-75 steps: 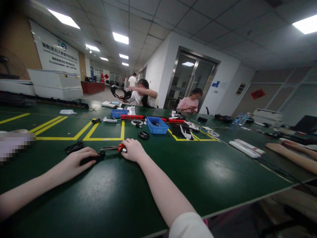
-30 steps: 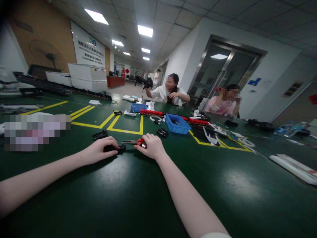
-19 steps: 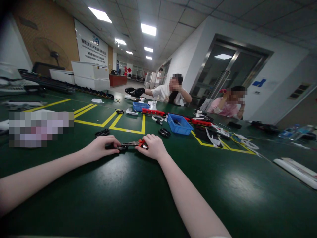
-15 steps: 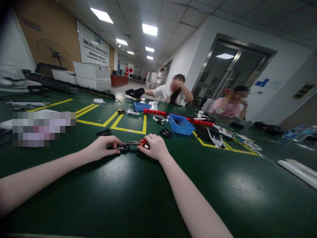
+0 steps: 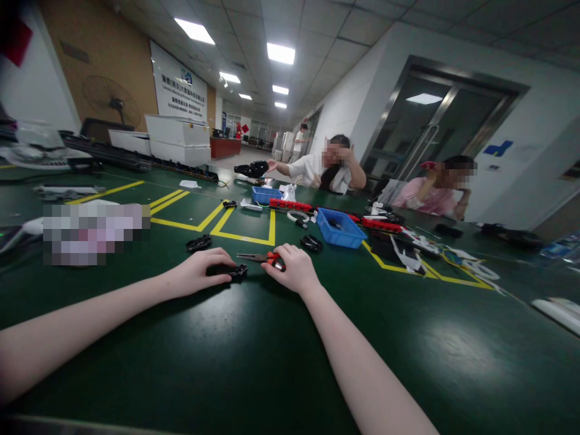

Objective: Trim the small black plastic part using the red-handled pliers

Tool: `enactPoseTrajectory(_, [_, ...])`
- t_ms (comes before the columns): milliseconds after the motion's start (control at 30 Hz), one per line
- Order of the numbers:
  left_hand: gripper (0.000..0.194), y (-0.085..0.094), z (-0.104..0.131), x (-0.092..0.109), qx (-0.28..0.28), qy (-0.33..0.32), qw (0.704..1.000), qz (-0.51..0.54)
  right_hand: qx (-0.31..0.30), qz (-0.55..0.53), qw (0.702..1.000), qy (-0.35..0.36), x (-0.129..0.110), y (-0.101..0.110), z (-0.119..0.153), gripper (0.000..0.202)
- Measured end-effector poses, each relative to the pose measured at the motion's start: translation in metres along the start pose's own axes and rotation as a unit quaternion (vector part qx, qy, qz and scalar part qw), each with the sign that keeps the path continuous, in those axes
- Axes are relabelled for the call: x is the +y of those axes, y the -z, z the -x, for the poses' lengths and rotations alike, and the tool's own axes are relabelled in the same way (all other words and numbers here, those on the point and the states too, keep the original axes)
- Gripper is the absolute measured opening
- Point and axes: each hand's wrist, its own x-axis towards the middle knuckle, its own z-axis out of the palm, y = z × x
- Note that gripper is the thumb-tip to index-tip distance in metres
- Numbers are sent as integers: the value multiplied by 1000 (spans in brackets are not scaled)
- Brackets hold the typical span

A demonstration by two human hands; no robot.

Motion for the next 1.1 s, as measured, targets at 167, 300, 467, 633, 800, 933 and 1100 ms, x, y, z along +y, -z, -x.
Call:
enactPoseTrajectory(167, [20, 2, 1, 4, -31, -7, 1000, 2, -7, -6, 1000, 6, 0, 1, 0, 32])
enactPoseTrajectory(300, [21, 3, 1, 5, -32, -8, 999, 9, -18, -7, 1000, 15, -1, 0, 0, 31])
enactPoseTrajectory(467, [23, 2, 0, 3, -16, -7, 1000, 14, -19, -7, 1000, 17, -1, 0, 0, 31])
enactPoseTrajectory(633, [21, 2, 1, 2, -15, -8, 1000, 3, -22, -10, 999, 22, -2, 2, -1, 30])
enactPoseTrajectory(800, [17, 2, 1, 3, -12, -22, 1000, 16, -22, -9, 999, 21, -3, 4, -1, 29])
enactPoseTrajectory(933, [15, 4, 1, 3, -16, -16, 1000, 18, -25, -13, 999, 17, -4, 4, -1, 29])
enactPoseTrajectory(1100, [11, 6, 1, -1, -17, 1, 1000, 21, -30, -26, 999, 18, -4, 2, -1, 31])
